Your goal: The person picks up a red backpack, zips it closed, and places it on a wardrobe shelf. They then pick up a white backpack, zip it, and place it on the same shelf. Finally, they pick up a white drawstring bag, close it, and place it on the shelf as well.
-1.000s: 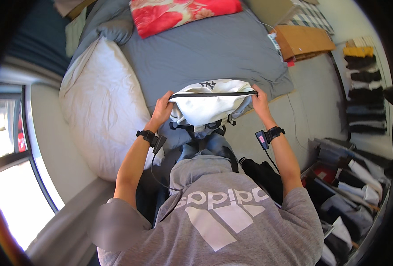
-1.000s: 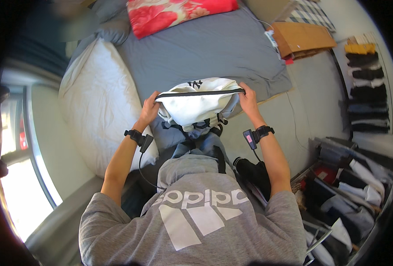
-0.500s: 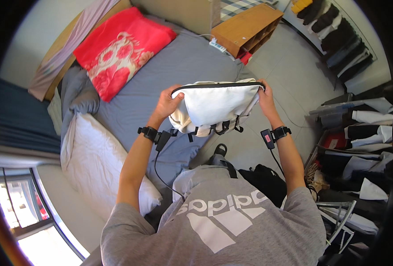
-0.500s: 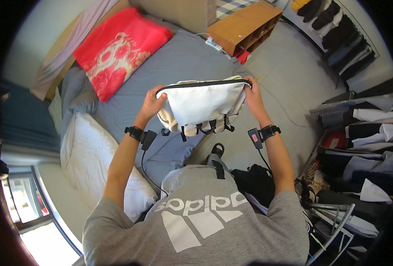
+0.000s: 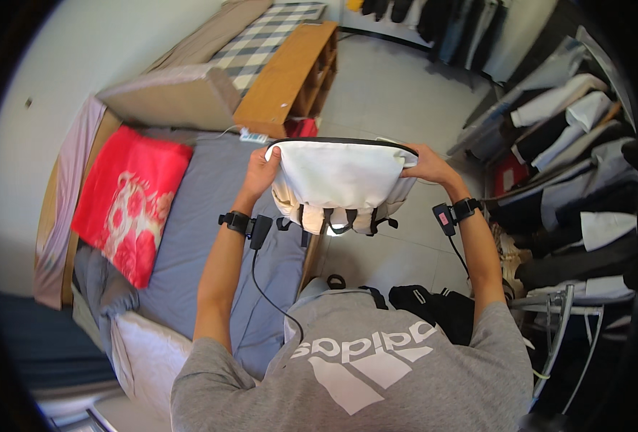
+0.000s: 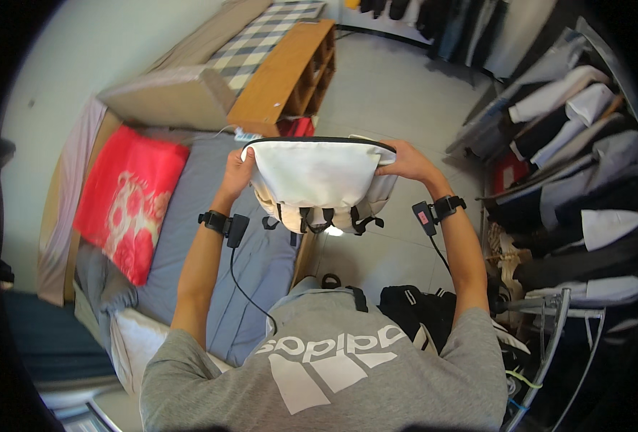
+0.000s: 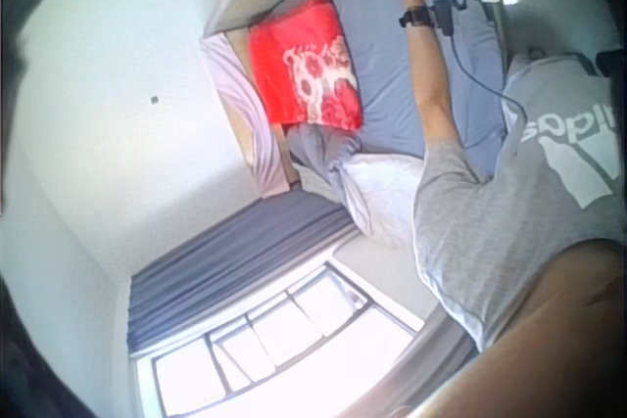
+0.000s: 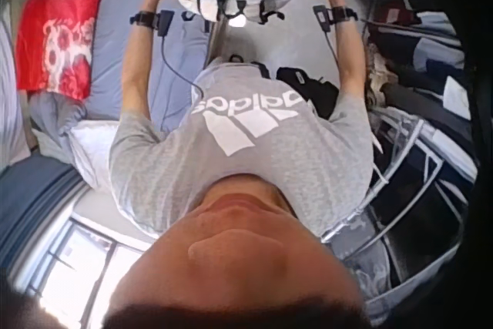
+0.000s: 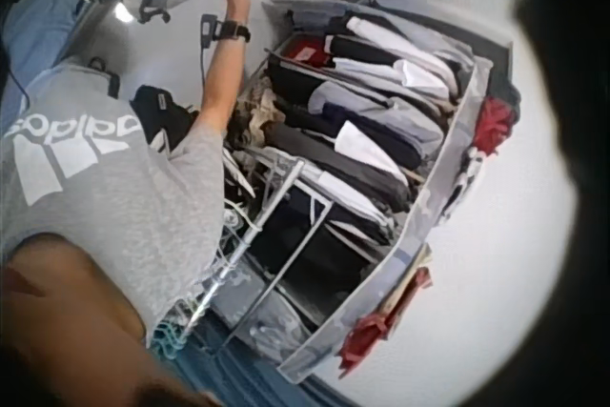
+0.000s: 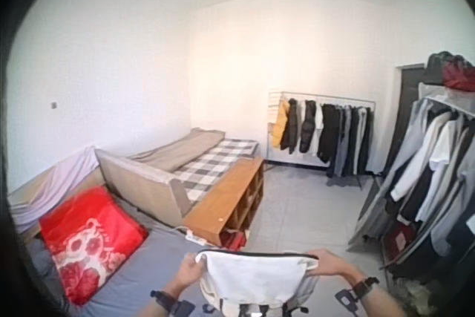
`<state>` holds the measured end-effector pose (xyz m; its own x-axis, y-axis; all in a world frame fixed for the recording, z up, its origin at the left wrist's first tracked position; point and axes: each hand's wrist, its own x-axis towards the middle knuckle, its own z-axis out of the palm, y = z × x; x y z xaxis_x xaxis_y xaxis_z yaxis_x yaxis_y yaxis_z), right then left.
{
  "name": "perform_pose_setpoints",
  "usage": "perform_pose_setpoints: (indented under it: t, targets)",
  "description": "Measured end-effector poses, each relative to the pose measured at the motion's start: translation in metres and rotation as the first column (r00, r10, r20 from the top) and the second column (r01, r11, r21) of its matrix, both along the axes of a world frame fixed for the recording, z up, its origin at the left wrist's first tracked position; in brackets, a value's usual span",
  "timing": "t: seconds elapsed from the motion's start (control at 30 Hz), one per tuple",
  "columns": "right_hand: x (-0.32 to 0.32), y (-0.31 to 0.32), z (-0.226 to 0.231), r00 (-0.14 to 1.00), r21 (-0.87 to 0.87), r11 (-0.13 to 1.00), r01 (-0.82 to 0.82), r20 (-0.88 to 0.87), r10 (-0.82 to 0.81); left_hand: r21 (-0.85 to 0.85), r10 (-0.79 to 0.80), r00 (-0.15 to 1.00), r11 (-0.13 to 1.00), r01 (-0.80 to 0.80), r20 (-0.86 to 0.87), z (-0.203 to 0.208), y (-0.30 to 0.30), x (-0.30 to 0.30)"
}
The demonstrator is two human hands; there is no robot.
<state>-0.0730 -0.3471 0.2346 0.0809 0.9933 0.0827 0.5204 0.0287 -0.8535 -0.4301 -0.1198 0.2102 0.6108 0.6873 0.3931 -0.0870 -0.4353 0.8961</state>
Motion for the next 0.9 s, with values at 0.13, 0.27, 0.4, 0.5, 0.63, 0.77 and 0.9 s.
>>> perform_pose_setpoints:
  t: [0.13, 0.27, 0.4, 0.5, 0.63, 0.77, 0.9]
  targets:
    - [0.053, -0.031, -0.005, 0.976, 0.016, 0.977, 0.212, 0.054, -0.213, -0.044, -0.241, 0.969, 0.97, 0.239, -0.057, 0.009, 0.018, 0.08]
    - [0.105, -0.051, -0.006, 0.901, 0.07, 0.902, 0.426, 0.059, -0.43, -0.117, -0.432, 0.836, 0.901, 0.418, -0.339, 0.035, 0.043, 0.162]
    - [0.14, -0.06, -0.003, 0.84, 0.303, 0.83, 0.469, 0.138, -0.525, 0.04, -0.603, 0.602, 0.688, 0.724, -0.523, 0.066, 0.061, 0.236]
    - [0.158, -0.068, -0.005, 0.802, 0.223, 0.77, 0.597, -0.139, -0.581, 0.2, -0.585, 0.521, 0.525, 0.828, -0.621, 0.074, 0.066, 0.304]
    - [0.19, -0.091, -0.007, 0.724, 0.185, 0.709, 0.68, -0.014, -0.69, 0.354, -0.492, 0.481, 0.332, 0.874, -0.725, 0.062, 0.062, 0.402]
    - [0.215, -0.113, -0.012, 0.663, 0.303, 0.637, 0.709, 0.023, -0.749, 0.479, -0.635, 0.539, 0.287, 0.83, -0.553, 0.051, 0.051, 0.484]
    - [0.228, -0.15, 0.004, 0.707, 0.153, 0.691, 0.706, -0.119, -0.697, 0.297, -0.738, 0.501, 0.406, 0.865, -0.451, 0.044, 0.014, 0.55]
